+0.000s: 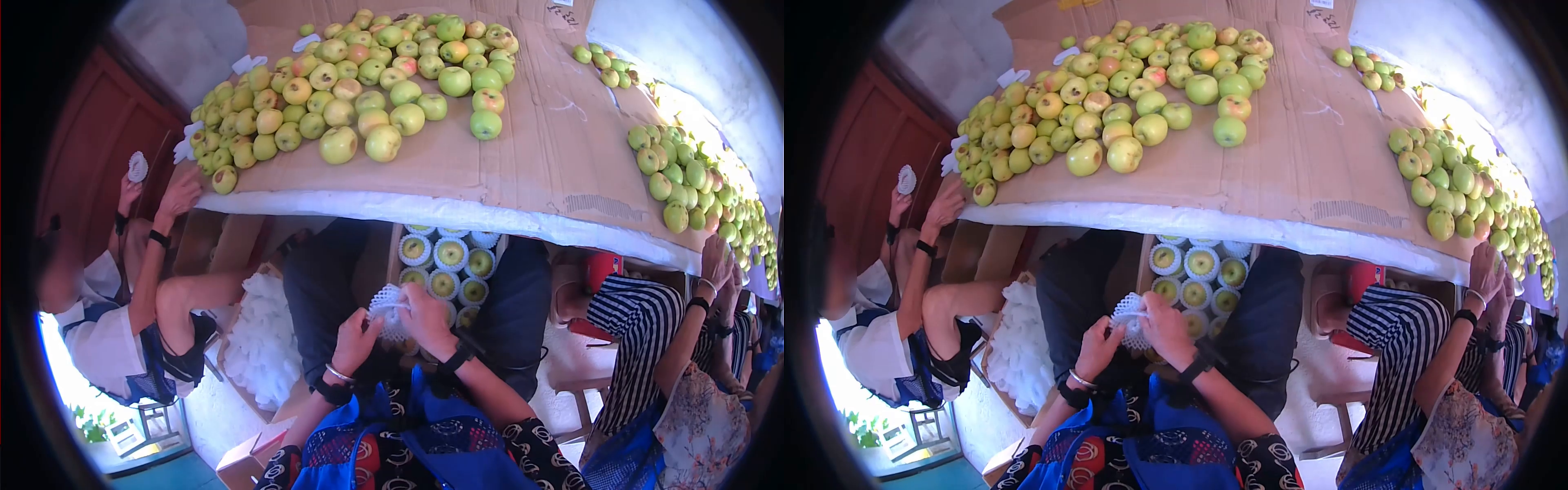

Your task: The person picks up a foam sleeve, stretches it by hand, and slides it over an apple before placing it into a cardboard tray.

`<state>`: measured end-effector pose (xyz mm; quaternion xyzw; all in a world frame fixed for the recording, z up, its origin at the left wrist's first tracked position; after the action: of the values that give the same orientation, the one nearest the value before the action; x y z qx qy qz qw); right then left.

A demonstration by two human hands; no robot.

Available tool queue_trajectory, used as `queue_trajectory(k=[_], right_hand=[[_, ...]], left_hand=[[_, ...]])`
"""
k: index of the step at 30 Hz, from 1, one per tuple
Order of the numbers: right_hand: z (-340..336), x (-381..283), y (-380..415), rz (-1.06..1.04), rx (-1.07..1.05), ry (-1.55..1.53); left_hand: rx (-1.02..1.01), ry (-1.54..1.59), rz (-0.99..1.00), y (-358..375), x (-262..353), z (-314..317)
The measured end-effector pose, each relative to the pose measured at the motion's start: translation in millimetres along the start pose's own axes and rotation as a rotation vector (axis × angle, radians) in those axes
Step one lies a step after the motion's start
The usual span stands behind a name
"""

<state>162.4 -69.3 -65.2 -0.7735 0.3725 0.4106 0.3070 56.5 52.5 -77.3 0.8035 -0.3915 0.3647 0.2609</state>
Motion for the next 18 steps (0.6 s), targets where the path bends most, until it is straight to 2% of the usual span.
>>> queue_trajectory(k=[1, 5, 7, 11, 13, 14, 16, 17, 18], right_hand=[[-0.5, -5.8, 1.0, -0.044, 0.007, -0.056], [-13.3, -19.3, 2.9, -0.101, 0.061, -0.166], [-13.4, -24.7, 4.3, -0.091, -0.015, -0.225], [-12.6, -37.2, 9.4, -0.117, -0.011, -0.257], [-3.7, -41.0, 14.0, -0.02, -0.149, -0.359], [-5.8, -45.7, 15.5, -0.022, -0.15, -0.358], [-5.9, -57.9, 18.8, -0.068, -0.168, -0.423], [-8.1, -60.6, 21.3, -0.21, -0.111, -0.431], [-9.5, -61.2, 22.4, -0.215, -0.132, -0.449]], left_hand=[[-0.122, 0.413, -0.205, 1.3, -16.0, 15.6], [-0.106, 0.338, -0.134, -1.4, -6.7, 14.5], [-0.209, 0.852, -0.512, 8.7, -15.4, 29.8], [-0.247, 0.911, -0.384, 5.6, -27.6, 34.9], [-0.198, 0.986, -0.276, 1.5, -49.2, 36.1], [-0.197, 0.987, -0.275, 0.8, -41.8, 33.1], [-0.098, 1.075, -0.296, -2.2, -23.8, 19.1], [-0.082, 1.123, -0.227, -5.3, -24.8, 16.3], [-0.053, 1.117, -0.232, -4.9, -29.0, 16.0]])
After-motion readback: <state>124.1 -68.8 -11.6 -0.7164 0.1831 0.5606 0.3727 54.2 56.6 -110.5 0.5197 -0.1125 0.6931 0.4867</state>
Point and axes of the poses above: each hand's wrist, its own y-axis away from the middle knuckle, its own z-axis out of the palm, x = y × z, the point moved 8 cm from there along -y, towards the middle knuckle, and after that the axes turned 4 degrees about x, right-handed, at the moved point
